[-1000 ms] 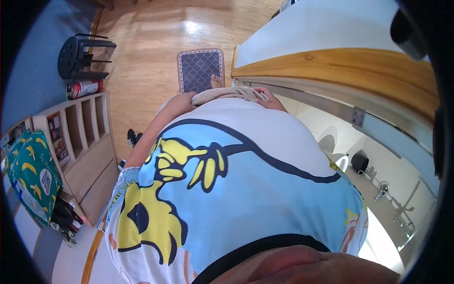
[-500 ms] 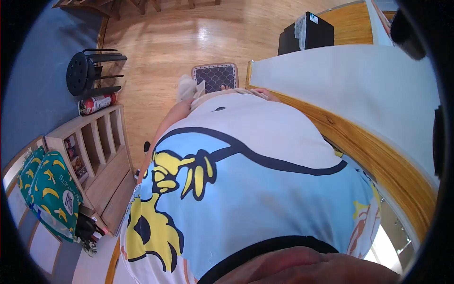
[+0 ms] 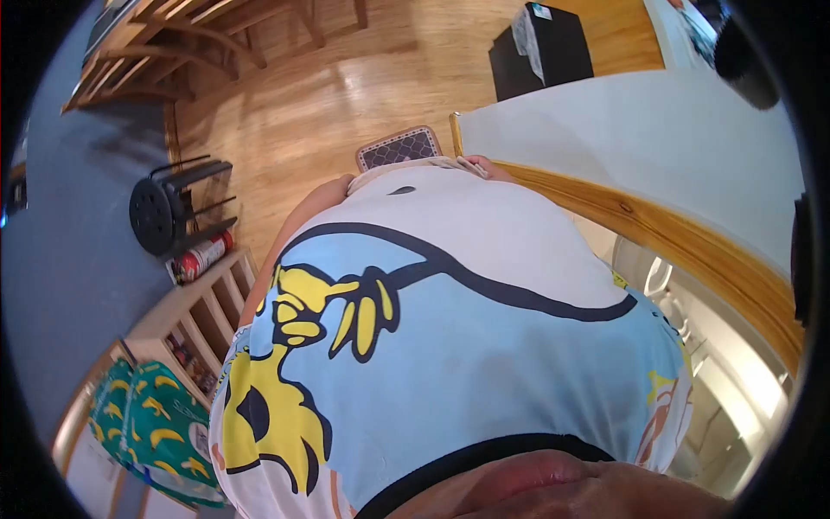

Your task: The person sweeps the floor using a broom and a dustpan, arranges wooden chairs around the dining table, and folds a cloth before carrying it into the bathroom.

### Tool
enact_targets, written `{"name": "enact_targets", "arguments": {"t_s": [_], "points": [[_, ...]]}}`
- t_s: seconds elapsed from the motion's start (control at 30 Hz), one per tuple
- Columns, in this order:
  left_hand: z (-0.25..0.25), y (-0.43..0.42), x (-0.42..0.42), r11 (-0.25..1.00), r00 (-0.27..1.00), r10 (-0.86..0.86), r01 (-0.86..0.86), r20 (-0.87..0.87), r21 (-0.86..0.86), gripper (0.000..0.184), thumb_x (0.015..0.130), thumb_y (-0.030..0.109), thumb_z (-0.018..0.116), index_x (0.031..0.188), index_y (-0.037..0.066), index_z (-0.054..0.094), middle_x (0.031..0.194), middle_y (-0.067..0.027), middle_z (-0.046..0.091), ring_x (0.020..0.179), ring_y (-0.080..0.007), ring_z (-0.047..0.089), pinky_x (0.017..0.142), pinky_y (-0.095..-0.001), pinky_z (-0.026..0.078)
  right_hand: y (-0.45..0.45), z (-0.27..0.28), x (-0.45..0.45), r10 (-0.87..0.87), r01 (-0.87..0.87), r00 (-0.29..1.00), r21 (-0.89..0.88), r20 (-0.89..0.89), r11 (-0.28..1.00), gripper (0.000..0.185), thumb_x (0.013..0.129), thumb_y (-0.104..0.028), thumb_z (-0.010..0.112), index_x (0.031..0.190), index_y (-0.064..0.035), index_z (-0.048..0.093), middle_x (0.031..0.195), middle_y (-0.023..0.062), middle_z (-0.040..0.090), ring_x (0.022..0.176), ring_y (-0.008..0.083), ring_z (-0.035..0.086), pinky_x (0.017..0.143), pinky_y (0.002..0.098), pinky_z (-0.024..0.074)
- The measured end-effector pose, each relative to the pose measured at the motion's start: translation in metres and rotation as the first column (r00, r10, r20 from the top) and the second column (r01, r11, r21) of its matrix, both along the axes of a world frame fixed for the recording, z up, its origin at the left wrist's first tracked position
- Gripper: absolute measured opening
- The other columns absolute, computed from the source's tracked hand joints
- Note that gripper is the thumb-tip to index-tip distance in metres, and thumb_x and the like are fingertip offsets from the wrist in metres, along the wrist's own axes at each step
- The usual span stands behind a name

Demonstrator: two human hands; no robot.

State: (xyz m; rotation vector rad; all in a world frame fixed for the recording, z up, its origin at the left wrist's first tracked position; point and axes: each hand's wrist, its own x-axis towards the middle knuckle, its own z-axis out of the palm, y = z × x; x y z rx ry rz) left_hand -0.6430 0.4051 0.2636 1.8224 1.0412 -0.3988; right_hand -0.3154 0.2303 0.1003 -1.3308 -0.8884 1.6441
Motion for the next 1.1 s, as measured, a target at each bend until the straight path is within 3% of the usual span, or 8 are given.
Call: {"name": "enact_targets", "arguments": {"t_s": [0.2, 0.27, 0.37, 0.57, 0.77, 0.87, 0.97, 1.1], "points": [[0.026, 0.04, 0.017, 0.991, 0.996, -0.085, 0.088, -0.032, 0.1, 0.039, 0.079, 0.024, 0.06, 0.113, 0.006, 0.058, 0.104, -0.0217, 0.062, 0.102, -0.0339, 0.058, 0.087, -0.0372, 0.044, 0.036, -0.013, 0.002, 0.075, -0.097, 0.987, 0.15, 0.143, 0.984, 0.048, 0.087, -0.029, 0.058, 0.128, -0.0107, 0.043, 0.119, 0.0075, 0.053, 0.111, 0.0164, 0.048, 0.09, 0.0286, 0.0385], [0.032, 0.049, 0.024, 0.995, 0.996, -0.086, 0.087, -0.022, 0.039, 0.04, 0.079, 0.022, 0.059, 0.115, 0.006, 0.057, 0.106, -0.0219, 0.061, 0.105, -0.0334, 0.057, 0.089, -0.037, 0.043, 0.04, 0.049, 0.001, 0.026, -0.017, 0.923, -0.026, 0.383, 1.0, 0.049, 0.087, -0.032, 0.059, 0.128, -0.0119, 0.043, 0.12, 0.0084, 0.054, 0.11, 0.0172, 0.05, 0.09, 0.0294, 0.0393], [0.021, 0.062, 0.038, 0.989, 0.99, -0.138, 0.138, -0.008, 0.055, 0.041, 0.078, 0.022, 0.06, 0.116, 0.006, 0.057, 0.106, -0.022, 0.061, 0.105, -0.0331, 0.056, 0.09, -0.0367, 0.043, 0.038, 0.057, 0.007, -0.07, 0.086, 0.932, -0.03, 0.357, 0.996, 0.049, 0.087, -0.035, 0.058, 0.128, -0.0131, 0.043, 0.12, 0.009, 0.055, 0.109, 0.0192, 0.051, 0.091, 0.0305, 0.0401], [0.001, 0.121, 0.052, 0.926, 0.948, -0.316, 0.302, 0.029, 0.225, 0.043, 0.077, 0.021, 0.061, 0.117, 0.006, 0.057, 0.108, -0.0222, 0.06, 0.106, -0.0325, 0.056, 0.091, -0.0361, 0.042, 0.061, 0.005, 0.013, -0.147, 0.122, 0.809, 0.081, 0.57, 0.989, 0.048, 0.087, -0.03, 0.057, 0.128, -0.0115, 0.043, 0.118, 0.01, 0.056, 0.108, 0.0213, 0.053, 0.092, 0.0325, 0.0404], [0.049, 0.184, 0.053, 0.841, 0.842, -0.504, 0.428, 0.191, 0.332, 0.049, 0.074, 0.02, 0.064, 0.121, 0.007, 0.055, 0.111, -0.0228, 0.059, 0.108, -0.0309, 0.055, 0.092, -0.0342, 0.042, 0.1, 0.106, -0.015, -0.303, 0.295, 0.721, 0.12, 0.624, 0.948, 0.046, 0.086, -0.019, 0.057, 0.128, -0.0089, 0.043, 0.113, 0.0137, 0.057, 0.107, 0.0257, 0.055, 0.092, 0.0342, 0.0419], [0.039, 0.25, 0.053, 0.937, 0.912, -0.347, 0.349, 0.219, 0.032, 0.044, 0.073, 0.017, 0.064, 0.115, 0.005, 0.057, 0.108, -0.0192, 0.061, 0.104, -0.0302, 0.057, 0.088, -0.0339, 0.043, 0.161, 0.143, -0.027, -0.211, 0.354, 0.728, -0.093, 0.652, 0.931, 0.045, 0.086, -0.017, 0.056, 0.128, -0.0076, 0.043, 0.115, 0.016, 0.057, 0.107, 0.0287, 0.055, 0.092, 0.0343, 0.042], [-0.024, 0.316, 0.062, 0.921, 0.833, -0.388, 0.369, 0.395, 0.127, 0.035, 0.074, 0.012, 0.064, 0.107, 0.005, 0.054, 0.094, -0.0179, 0.062, 0.09, -0.0296, 0.061, 0.079, -0.0348, 0.046, 0.189, 0.176, -0.021, -0.158, 0.351, 0.707, -0.149, 0.689, 0.924, 0.045, 0.087, -0.018, 0.055, 0.129, -0.0084, 0.042, 0.122, 0.0144, 0.054, 0.112, 0.0276, 0.051, 0.093, 0.0351, 0.0406], [0.071, 0.345, 0.111, 0.961, 0.831, -0.275, 0.247, 0.484, 0.121, 0.049, 0.073, 0.012, 0.064, 0.118, 0.007, 0.045, 0.098, -0.0137, 0.063, 0.093, -0.0287, 0.06, 0.08, -0.0368, 0.045, 0.194, 0.17, -0.006, -0.365, 0.51, 0.543, 0.048, 0.756, 0.859, 0.049, 0.086, -0.018, 0.057, 0.131, -0.0085, 0.041, 0.121, 0.0166, 0.055, 0.107, 0.0238, 0.056, 0.092, 0.0339, 0.0419]]}}
